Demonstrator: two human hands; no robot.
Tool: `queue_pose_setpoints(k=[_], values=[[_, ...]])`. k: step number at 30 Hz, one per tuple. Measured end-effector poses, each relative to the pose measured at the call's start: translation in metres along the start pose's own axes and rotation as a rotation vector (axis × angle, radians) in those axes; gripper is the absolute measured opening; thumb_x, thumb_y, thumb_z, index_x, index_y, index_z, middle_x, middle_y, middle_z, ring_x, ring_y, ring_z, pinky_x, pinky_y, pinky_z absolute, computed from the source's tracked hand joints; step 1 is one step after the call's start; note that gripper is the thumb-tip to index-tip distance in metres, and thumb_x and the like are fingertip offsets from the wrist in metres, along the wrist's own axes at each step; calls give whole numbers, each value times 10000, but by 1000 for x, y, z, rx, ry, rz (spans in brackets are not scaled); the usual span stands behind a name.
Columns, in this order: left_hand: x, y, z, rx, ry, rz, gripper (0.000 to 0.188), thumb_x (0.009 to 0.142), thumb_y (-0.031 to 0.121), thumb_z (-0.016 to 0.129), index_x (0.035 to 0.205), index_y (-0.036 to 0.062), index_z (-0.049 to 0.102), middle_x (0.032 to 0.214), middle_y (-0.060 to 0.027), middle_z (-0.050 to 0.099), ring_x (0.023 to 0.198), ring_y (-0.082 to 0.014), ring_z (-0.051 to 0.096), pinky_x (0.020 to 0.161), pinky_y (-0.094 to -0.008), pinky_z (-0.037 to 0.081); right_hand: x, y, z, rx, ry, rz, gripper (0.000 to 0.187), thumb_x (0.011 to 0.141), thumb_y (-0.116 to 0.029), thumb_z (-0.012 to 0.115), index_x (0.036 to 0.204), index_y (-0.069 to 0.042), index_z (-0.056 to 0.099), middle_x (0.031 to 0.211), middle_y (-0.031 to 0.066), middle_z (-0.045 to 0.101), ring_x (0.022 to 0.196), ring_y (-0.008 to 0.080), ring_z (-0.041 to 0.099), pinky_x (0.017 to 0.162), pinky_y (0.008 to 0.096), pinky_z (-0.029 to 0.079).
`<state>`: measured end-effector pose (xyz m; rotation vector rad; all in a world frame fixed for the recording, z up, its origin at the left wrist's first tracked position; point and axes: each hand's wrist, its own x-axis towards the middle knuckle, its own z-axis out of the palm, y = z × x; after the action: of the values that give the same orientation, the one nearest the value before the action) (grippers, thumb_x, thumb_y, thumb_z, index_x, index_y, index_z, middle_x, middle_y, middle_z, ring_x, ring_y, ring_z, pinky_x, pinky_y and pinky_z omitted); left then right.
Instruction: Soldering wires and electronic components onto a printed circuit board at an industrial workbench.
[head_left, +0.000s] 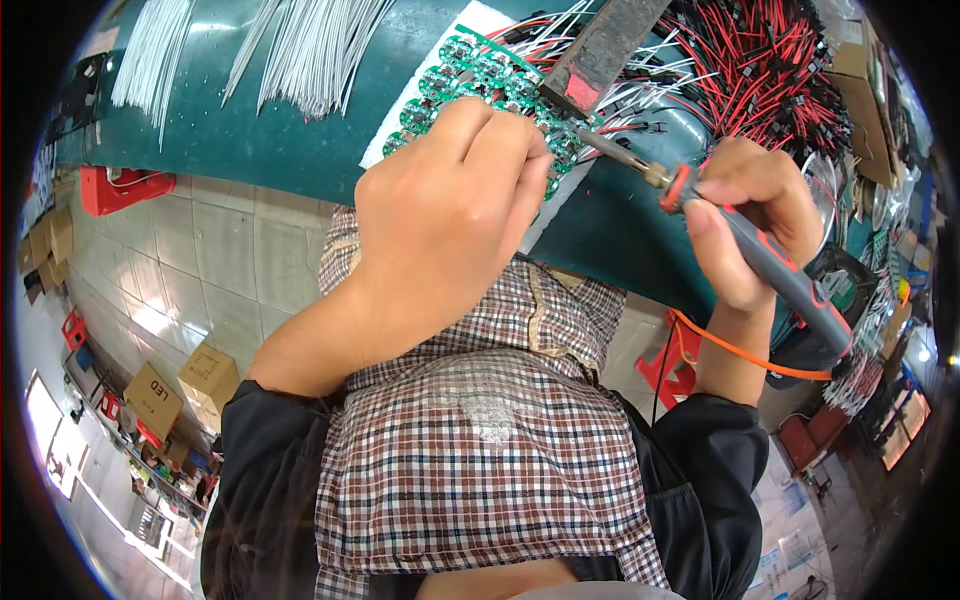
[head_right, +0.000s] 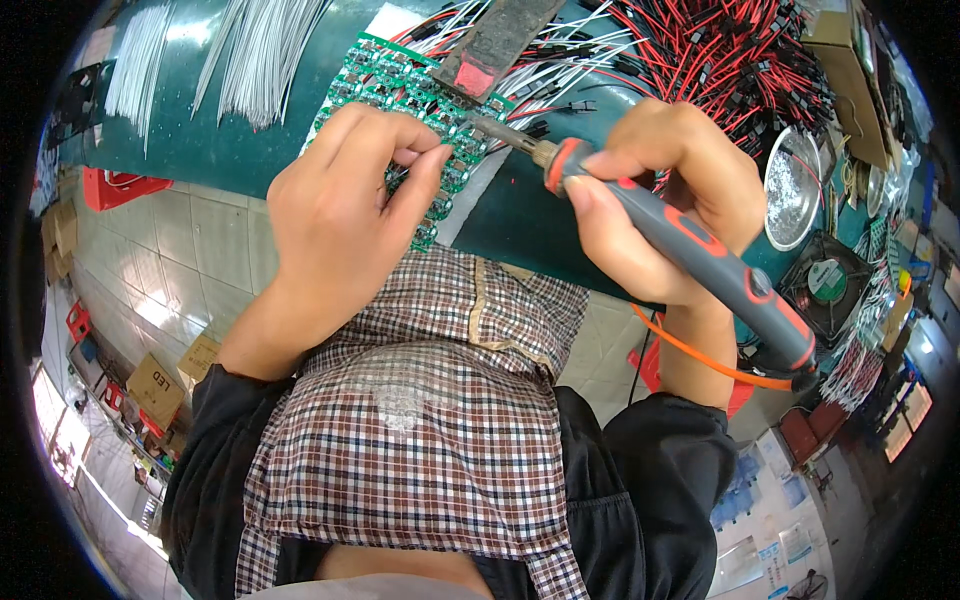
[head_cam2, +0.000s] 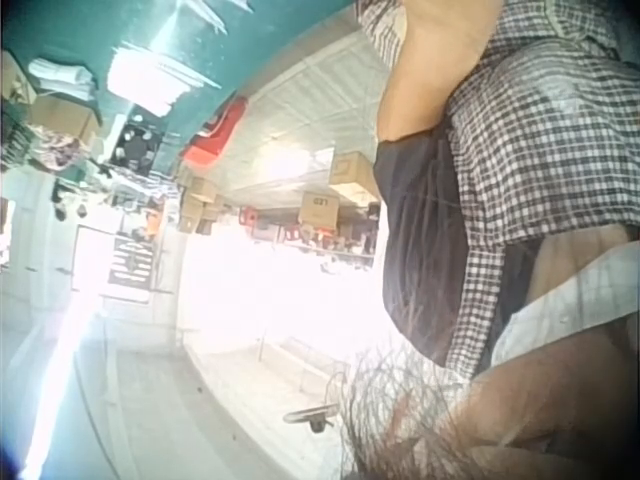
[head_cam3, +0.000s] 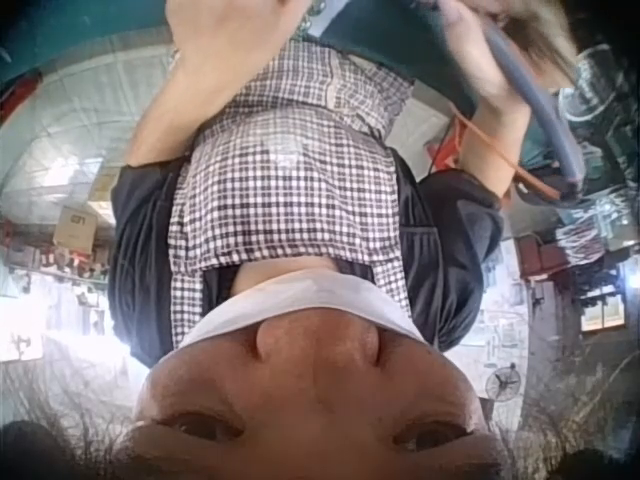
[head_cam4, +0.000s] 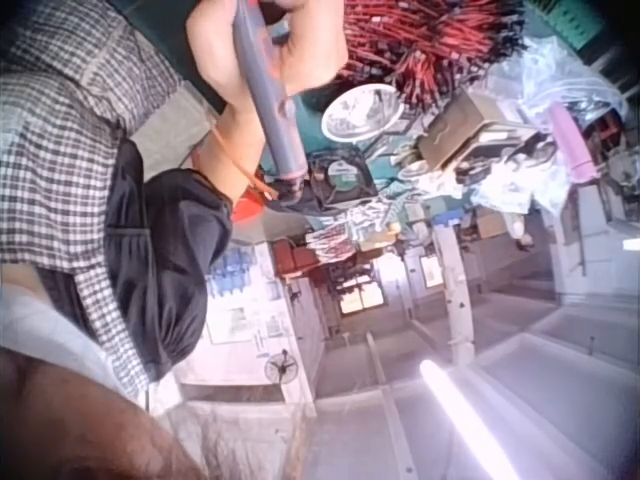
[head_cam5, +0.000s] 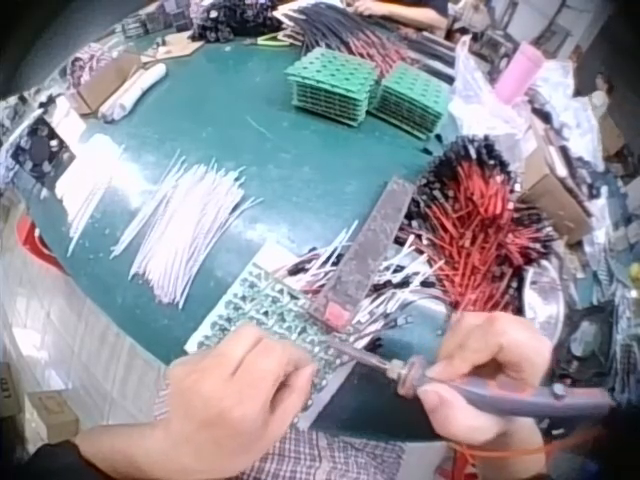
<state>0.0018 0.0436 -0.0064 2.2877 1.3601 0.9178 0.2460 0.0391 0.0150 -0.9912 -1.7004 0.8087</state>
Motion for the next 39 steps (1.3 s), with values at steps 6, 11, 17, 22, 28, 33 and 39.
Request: queue_pose_setpoints(k=[6,11,17,22,28,33,39], values=[[-8,6,-14,-50,-48,-44,203,714,25,743,823,116,598,782,-25,524,559,-184,588,482,-305,459,-5,-10,4,19,-36,45,171,702,27,751,819,0,629,700,70,594,584,142,558,524,247,395],[-9,6,-12,-54,-54,-75,206,710,21,746,810,111,590,783,-26,529,545,-183,584,475,-307,457,-1,-7,12,-2,-50,37,179,673,8,756,806,-4,638,679,63,605,553,126,548,489,235,380],[-9,7,-12,-41,-47,-73,197,729,30,755,823,109,601,793,-26,550,551,-186,596,479,-312,461,0,-7,16,3,-57,77,168,671,-8,759,785,-11,636,675,56,606,544,118,529,485,231,377],[-12,5,-13,-21,-66,-75,185,749,37,759,837,111,614,816,-25,566,561,-190,605,487,-316,466,4,-7,13,20,-105,103,173,662,2,760,783,-4,636,686,64,605,558,131,546,502,243,398],[-17,10,-26,-59,-111,-95,192,733,27,756,835,110,617,821,-24,565,567,-190,607,483,-312,467,0,-14,7,53,-73,16,167,650,26,746,766,11,627,674,74,583,564,167,582,503,262,424],[-21,8,-25,-63,-116,-96,192,731,17,750,827,106,609,800,-27,557,562,-195,602,482,-311,471,0,-14,16,33,-102,-6,181,643,-27,762,752,-15,619,629,74,593,522,172,586,467,260,419],[-23,6,-24,-71,-127,-96,190,743,13,748,839,101,610,800,-34,557,568,-206,603,491,-319,476,-2,-11,23,16,-127,22,190,649,-47,774,749,-19,615,629,71,585,510,155,564,456,256,395]])
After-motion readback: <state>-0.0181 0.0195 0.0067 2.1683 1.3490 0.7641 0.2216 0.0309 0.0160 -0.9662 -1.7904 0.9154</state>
